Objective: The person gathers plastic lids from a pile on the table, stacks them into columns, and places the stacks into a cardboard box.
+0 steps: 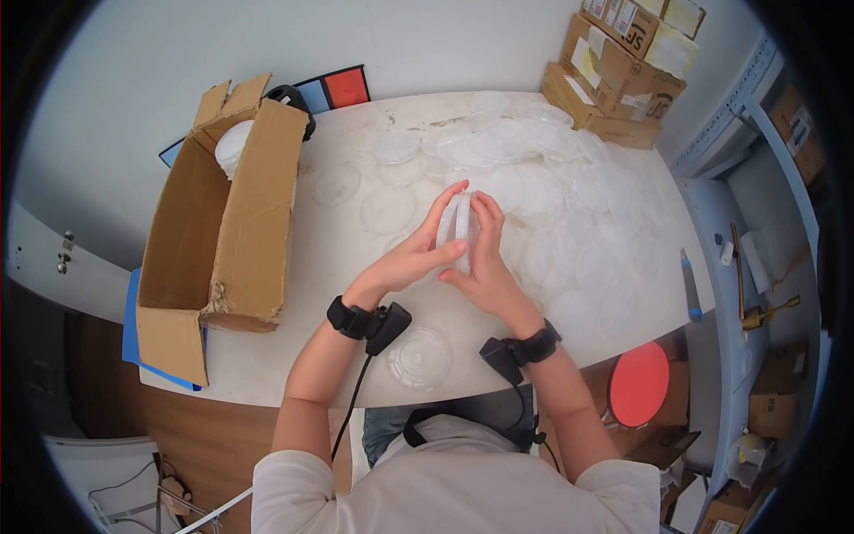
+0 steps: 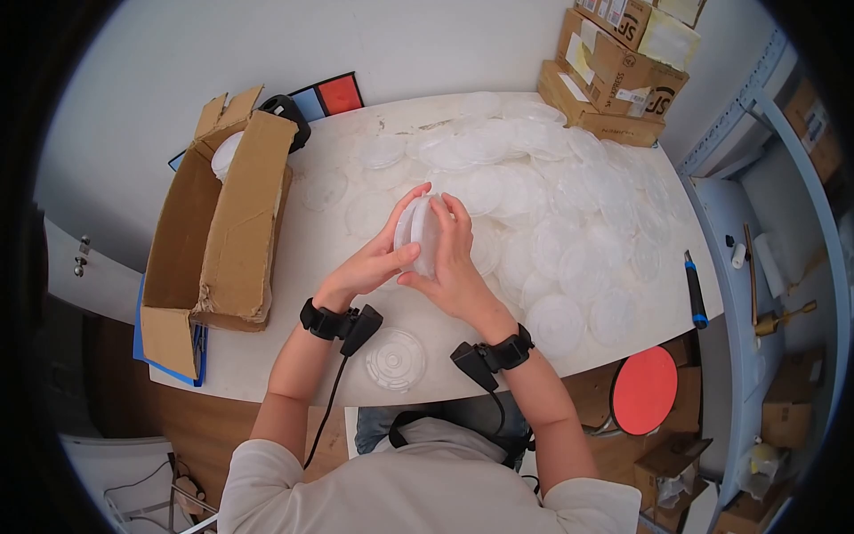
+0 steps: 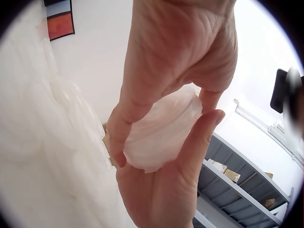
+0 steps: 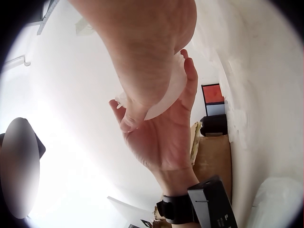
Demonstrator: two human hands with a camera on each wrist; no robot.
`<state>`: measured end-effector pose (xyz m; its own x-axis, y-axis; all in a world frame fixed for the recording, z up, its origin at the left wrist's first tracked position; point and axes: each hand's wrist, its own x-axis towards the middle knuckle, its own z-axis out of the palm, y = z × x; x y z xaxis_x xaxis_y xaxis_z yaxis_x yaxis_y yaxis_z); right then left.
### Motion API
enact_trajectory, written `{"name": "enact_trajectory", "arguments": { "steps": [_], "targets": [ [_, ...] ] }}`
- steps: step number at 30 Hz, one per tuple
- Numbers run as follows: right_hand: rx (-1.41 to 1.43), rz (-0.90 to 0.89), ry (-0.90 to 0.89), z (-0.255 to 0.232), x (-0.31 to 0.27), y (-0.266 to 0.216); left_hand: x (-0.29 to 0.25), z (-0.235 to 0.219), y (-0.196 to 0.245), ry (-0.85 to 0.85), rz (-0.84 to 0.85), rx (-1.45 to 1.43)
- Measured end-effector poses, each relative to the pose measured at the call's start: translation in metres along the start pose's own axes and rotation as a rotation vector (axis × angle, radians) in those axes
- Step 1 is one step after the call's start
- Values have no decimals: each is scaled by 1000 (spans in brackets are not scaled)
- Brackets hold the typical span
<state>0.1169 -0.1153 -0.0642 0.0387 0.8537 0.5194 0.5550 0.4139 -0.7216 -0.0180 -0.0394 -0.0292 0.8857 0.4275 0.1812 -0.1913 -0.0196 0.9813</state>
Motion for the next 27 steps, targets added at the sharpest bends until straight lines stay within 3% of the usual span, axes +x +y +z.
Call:
{"name": "enact_trajectory", "arguments": {
  "steps": [2, 9, 11, 15, 17, 21, 23, 27],
  "targets": [
    [-48, -46, -3, 0, -1, 2, -1, 4, -3, 21, -77, -39],
    [-35, -95, -97, -3, 3, -1, -2, 10, -12, 7, -93, -54],
    [-19, -123, -98, -3, 3, -1, -6, 15, -4, 12, -148, -229],
    [-10, -125, -75, -2, 1, -4, -3, 19, -2, 8, -153, -256],
    [-100, -91, -36, 2, -3, -5, 0, 23, -8, 116, -81, 84],
    [-308, -85, -105, 4, -2, -3, 1, 18, -18, 89, -74, 77],
    [-180, -27, -121, 4, 1, -7, 3, 23, -6, 133, -177, -309],
    [-152, -73, -125, -2, 4, -9, 3, 17, -10, 183, -210, -359]
  ]
}}
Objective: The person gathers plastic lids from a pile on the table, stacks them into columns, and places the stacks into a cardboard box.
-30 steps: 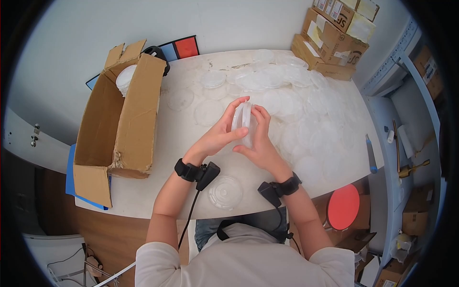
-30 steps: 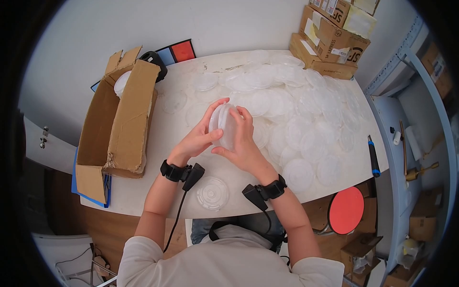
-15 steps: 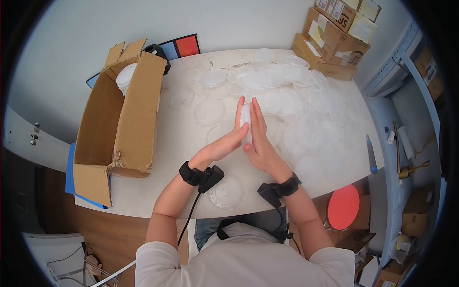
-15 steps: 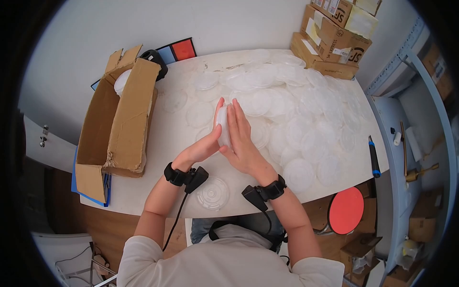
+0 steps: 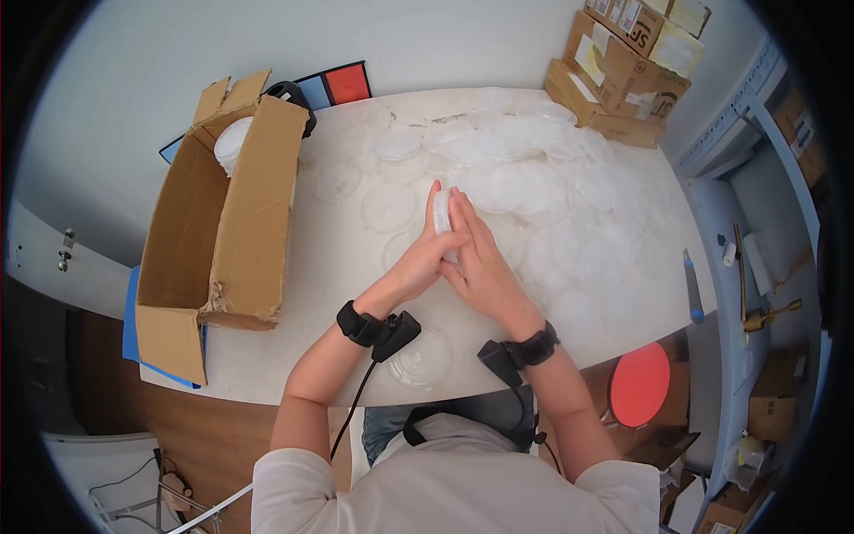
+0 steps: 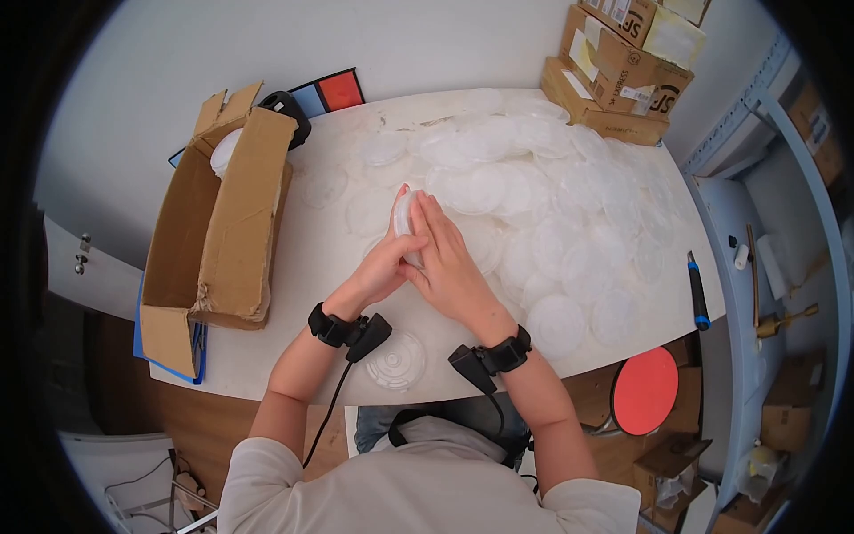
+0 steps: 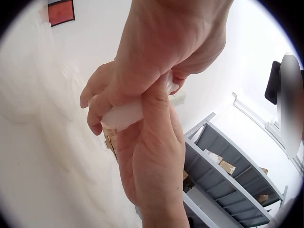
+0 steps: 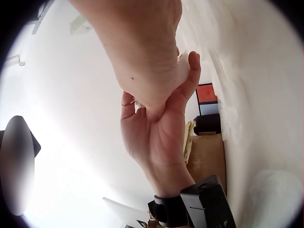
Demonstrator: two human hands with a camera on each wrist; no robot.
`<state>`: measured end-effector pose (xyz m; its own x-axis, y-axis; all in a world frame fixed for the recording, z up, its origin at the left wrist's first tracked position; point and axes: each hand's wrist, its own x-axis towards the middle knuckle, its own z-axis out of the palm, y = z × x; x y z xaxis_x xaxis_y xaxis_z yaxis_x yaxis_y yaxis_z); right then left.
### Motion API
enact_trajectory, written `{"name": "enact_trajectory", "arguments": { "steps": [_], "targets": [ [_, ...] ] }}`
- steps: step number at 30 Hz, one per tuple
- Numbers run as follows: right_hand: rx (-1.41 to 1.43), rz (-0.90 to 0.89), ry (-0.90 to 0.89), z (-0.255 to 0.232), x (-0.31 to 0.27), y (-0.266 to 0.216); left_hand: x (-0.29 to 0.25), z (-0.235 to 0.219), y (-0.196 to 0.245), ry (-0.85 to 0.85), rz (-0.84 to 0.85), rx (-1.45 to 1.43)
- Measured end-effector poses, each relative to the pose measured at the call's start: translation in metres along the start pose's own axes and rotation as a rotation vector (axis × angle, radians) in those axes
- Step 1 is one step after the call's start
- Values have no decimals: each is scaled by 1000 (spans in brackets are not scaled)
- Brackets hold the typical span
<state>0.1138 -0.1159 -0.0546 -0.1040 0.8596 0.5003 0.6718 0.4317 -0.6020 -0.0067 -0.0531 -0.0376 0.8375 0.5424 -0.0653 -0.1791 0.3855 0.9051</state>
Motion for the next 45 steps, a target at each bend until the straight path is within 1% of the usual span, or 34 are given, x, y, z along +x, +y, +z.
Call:
{"name": "enact_trajectory", "arguments": {
  "steps": [2, 3, 5, 6, 8, 9, 10, 12, 13, 15, 16, 17, 18, 20, 22, 23, 25, 26, 28, 29, 31, 32, 34, 35, 37, 38, 40, 41, 43, 44, 45],
  "targets": [
    [-96, -93, 41, -2, 1, -1, -2, 2, 3, 48, -20, -76],
    [-95, -93, 42, -3, 0, -2, -2, 1, 3, 48, -21, -74],
    [214, 65, 192, -4, -4, -5, -4, -5, 3, 92, 32, 27],
    [213, 64, 194, -7, -5, -5, -4, -8, 6, 91, 33, 28],
    [309, 299, 270, -15, -6, -4, -3, -17, 15, 218, 217, 576],
    [310, 299, 271, -13, -4, -2, -2, -20, 17, 217, 217, 577],
    [326, 232, 304, -10, -1, 0, -2, -22, 19, 177, 188, 557],
    [344, 162, 336, -6, 0, 3, 0, -27, 21, 98, 130, 518],
    [298, 185, 343, -5, 0, 5, 0, -28, 20, 103, 132, 519],
    [257, 201, 343, -6, 1, 6, 2, -33, 15, 130, 126, 708],
    [220, 227, 378, -6, 1, 7, 3, -37, 15, 136, 125, 709],
    [181, 253, 414, -8, 1, 8, 6, -43, 16, 256, 233, 728],
    [183, 251, 412, -8, 0, 10, 9, -51, 16, 375, 340, 746],
    [188, 350, 512, -6, -1, 14, 24, -109, 5, 704, 472, 972],
    [226, 347, 547, -6, 1, 12, 28, -156, 0, 1014, 317, 1394],
    [260, 347, 579, -6, 2, 11, 32, -168, 1, 1016, 321, 1394],
    [276, 368, 556, -7, 1, 11, 38, -186, 7, 1228, 69, 1557],
    [293, 393, 533, -8, 0, 11, 39, -192, 11, 1229, 71, 1558],
    [302, 388, 536, -8, 0, 11, 38, -201, 17, 1010, -173, 1414],
    [309, 385, 538, -9, 0, 10, 37, -203, 19, 1010, -172, 1416],
    [285, 386, 562, -11, 1, 9, 34, -205, 22, 1103, -192, 1494],
    [262, 388, 581, -12, 1, 7, 31, -204, 22, 1103, -194, 1496],
    [267, 386, 587, -13, 1, 6, 24, -200, 24, 1092, -70, 1373],
    [268, 384, 593, -14, 1, 6, 20, -196, 26, 1093, -71, 1376],
    [273, 379, 610, -14, 1, 8, 14, -185, 32, 982, 86, 830],
    [275, 375, 625, -13, 0, 9, 10, -173, 34, 982, 84, 833],
    [298, 367, 635, -11, 0, 12, 10, -147, 30, 704, 140, 424],
    [318, 357, 645, -11, 0, 13, 14, -146, 22, 706, 139, 424],
    [321, 352, 650, -11, 0, 13, 22, -143, 7, 721, 95, 1112],
    [322, 348, 657, -12, 0, 13, 23, -140, 3, 720, 95, 1110],
    [319, 348, 656, -12, 0, 14, 25, -137, -1, 684, 29, 1274]
  ]
}}
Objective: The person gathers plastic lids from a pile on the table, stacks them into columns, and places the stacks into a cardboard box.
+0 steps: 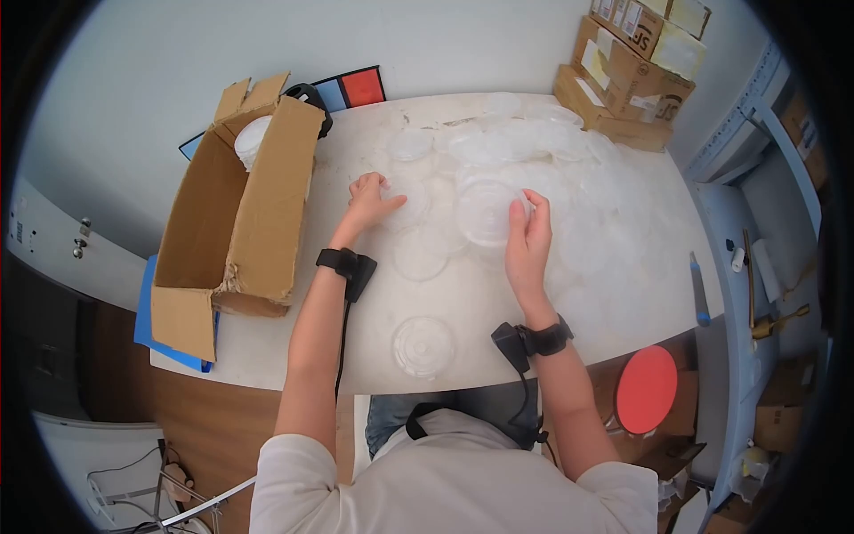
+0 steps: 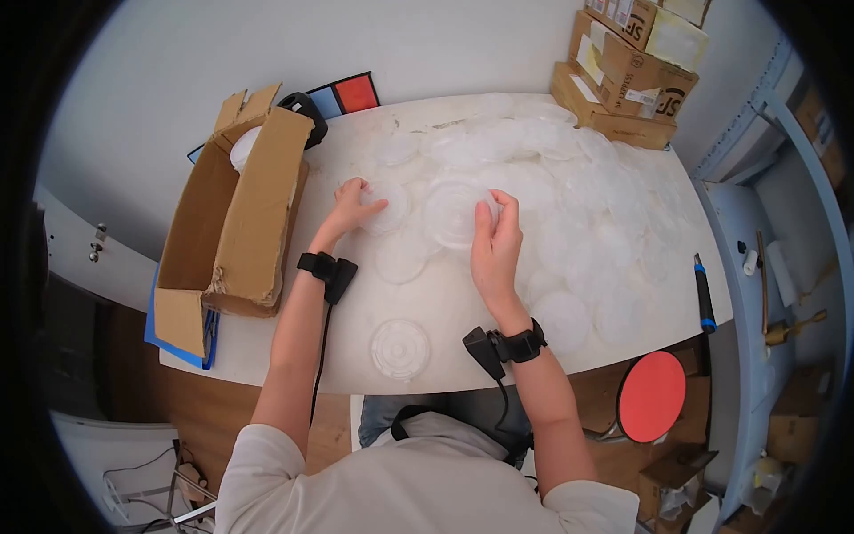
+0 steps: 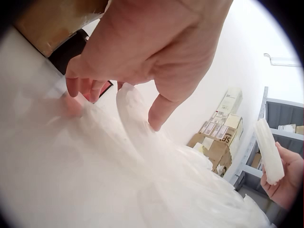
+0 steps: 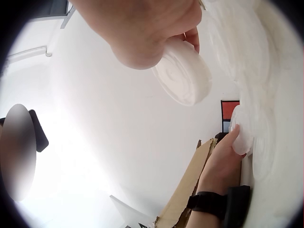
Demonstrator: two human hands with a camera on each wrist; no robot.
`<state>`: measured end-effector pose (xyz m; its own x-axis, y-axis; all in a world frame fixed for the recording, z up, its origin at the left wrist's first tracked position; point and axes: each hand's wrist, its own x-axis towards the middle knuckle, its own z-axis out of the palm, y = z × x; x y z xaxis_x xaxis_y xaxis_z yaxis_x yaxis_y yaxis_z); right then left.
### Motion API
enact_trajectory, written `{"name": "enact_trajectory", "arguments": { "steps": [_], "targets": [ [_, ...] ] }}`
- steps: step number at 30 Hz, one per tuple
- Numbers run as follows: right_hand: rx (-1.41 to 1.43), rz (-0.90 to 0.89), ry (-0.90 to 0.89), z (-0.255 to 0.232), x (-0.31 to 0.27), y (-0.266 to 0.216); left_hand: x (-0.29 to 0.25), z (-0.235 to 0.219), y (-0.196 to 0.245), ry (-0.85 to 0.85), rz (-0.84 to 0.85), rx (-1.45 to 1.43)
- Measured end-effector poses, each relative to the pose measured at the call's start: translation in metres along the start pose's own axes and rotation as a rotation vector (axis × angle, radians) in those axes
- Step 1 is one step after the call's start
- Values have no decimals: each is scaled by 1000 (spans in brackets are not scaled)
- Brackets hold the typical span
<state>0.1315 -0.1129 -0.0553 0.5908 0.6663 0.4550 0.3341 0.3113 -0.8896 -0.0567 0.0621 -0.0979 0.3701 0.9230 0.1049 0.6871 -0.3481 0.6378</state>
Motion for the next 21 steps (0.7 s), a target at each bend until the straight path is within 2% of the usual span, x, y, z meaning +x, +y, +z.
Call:
{"name": "enact_trajectory", "arguments": {
  "steps": [1, 5, 7, 8, 10, 11, 13, 14, 16, 17, 18, 19, 20, 21],
  "targets": [
    [27, 11, 3, 0, 0, 2, -2, 1, 5, -45, 24, 166],
    [37, 10, 11, 0, 1, 5, -4, -5, 6, -45, -4, 100],
    [26, 25, 10, -1, 0, 3, -3, -3, -5, 218, 7, -52],
    [13, 39, 12, -2, 1, 2, -5, -7, -6, 219, 6, -51],
    [42, 49, 37, -3, 3, -2, -13, -19, -3, 377, -133, -337],
    [72, 59, 62, -4, 3, -3, -19, -25, 3, 378, -135, -335],
    [112, 60, 81, -4, 5, -1, -34, -37, 17, 72, -146, -1033],
    [150, 59, 103, -4, 5, 0, -41, -41, 28, 71, -147, -1031],
    [171, 48, 120, -2, 7, 6, -52, -41, 50, -66, -252, -1259],
    [191, 36, 138, -1, 6, 9, -54, -37, 53, -69, -251, -1259],
    [190, 35, 141, -1, 5, 12, -56, -32, 56, 7, -151, -1241],
    [119, 113, 64, -1, 5, 15, -59, -29, 62, 81, -49, -1222],
    [48, 190, -12, -2, 5, 16, -61, -27, 68, 78, -46, -1224],
    [47, 189, -9, -2, 3, 16, -64, -27, 74, 15, -45, -1277]
  ]
}}
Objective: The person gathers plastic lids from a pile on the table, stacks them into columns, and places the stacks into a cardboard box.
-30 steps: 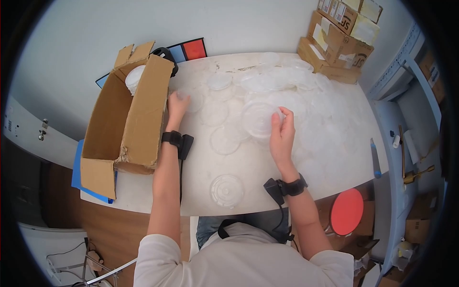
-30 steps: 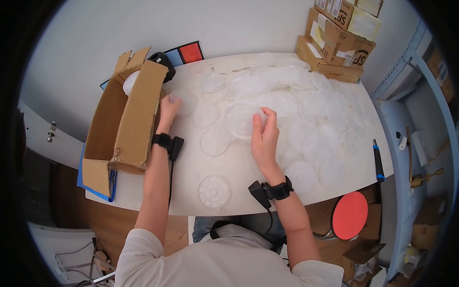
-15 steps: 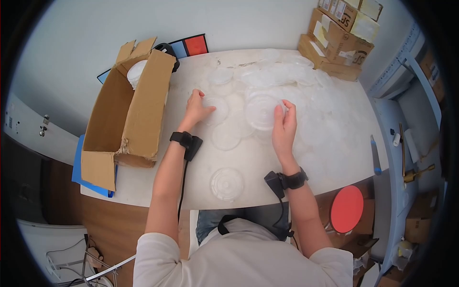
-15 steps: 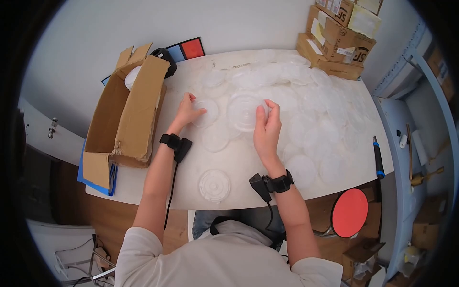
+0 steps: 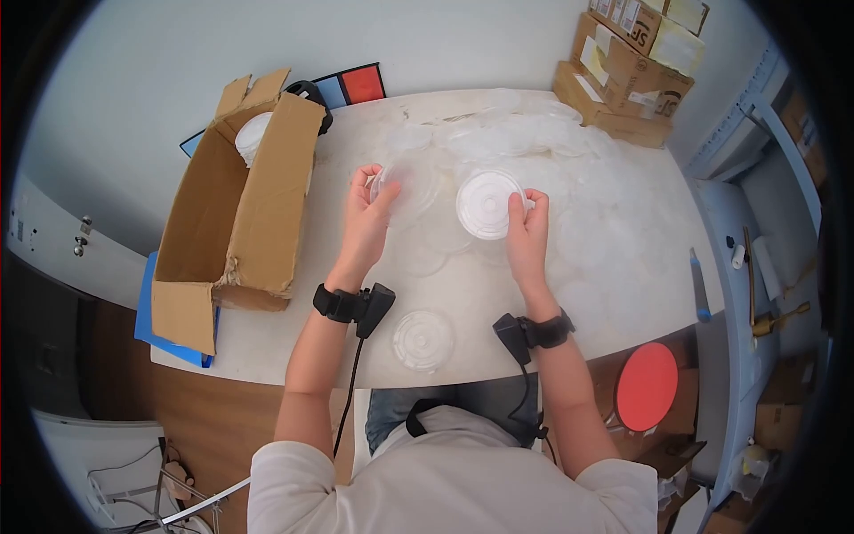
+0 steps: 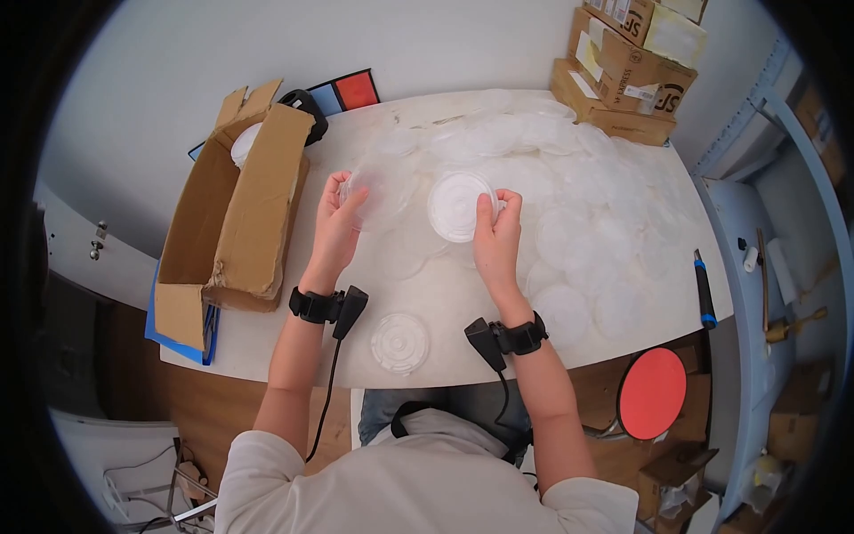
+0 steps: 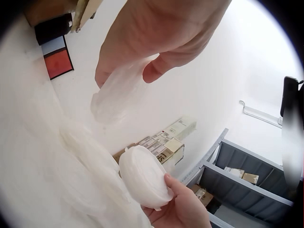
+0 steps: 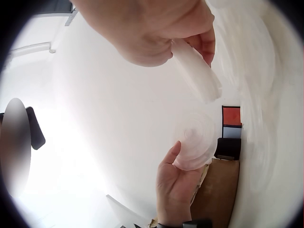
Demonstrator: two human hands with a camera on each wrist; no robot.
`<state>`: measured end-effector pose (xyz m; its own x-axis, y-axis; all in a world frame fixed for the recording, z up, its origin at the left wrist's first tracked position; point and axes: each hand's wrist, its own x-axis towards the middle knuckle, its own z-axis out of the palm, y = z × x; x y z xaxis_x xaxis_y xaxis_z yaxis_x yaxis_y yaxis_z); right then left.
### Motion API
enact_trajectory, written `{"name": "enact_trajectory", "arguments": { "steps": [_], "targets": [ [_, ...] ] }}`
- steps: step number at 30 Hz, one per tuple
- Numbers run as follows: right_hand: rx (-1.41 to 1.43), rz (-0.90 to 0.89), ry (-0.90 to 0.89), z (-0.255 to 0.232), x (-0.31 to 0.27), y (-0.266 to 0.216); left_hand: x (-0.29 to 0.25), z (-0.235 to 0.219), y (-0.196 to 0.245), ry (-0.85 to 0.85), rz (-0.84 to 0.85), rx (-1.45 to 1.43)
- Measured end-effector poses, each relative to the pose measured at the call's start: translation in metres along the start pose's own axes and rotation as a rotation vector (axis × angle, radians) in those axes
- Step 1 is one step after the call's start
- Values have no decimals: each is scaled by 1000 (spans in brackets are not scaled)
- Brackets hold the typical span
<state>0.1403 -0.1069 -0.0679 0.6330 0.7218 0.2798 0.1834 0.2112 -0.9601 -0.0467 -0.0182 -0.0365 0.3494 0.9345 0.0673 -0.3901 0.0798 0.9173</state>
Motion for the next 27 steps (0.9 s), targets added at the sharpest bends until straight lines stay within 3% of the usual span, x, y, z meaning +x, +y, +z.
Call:
{"name": "enact_trajectory", "arguments": {
  "steps": [5, 7, 8, 10, 11, 13, 15, 17, 19, 22, 27],
  "targets": [
    [122, 27, -14, 3, -1, -2, -18, 30, 6, -97, -14, -107],
    [83, 64, -78, 1, -2, -2, -22, 34, 3, -59, 329, 399],
    [44, 104, -144, 1, -3, -2, -24, 37, 1, -60, 327, 400],
    [214, 139, -159, 6, -4, 3, -27, 45, -2, -412, 702, 852],
    [384, 174, -175, 8, -5, 4, -30, 48, -4, -412, 702, 852],
    [402, 223, -214, 4, -6, -2, -35, 53, -7, -570, 776, 1118],
    [419, 272, -245, 2, -6, -8, -36, 52, -3, -607, 735, 1041],
    [382, 79, -298, 7, -7, -12, -35, 50, -1, -636, 692, 966],
    [401, 84, -316, 7, -9, -16, -33, 49, -1, -400, 907, 1040],
    [393, 64, -339, 7, -10, -17, -32, 54, 2, -304, 884, 1260],
    [318, -26, -374, 4, -11, -14, -23, 50, -7, -406, 832, 1110]
  ]
}}
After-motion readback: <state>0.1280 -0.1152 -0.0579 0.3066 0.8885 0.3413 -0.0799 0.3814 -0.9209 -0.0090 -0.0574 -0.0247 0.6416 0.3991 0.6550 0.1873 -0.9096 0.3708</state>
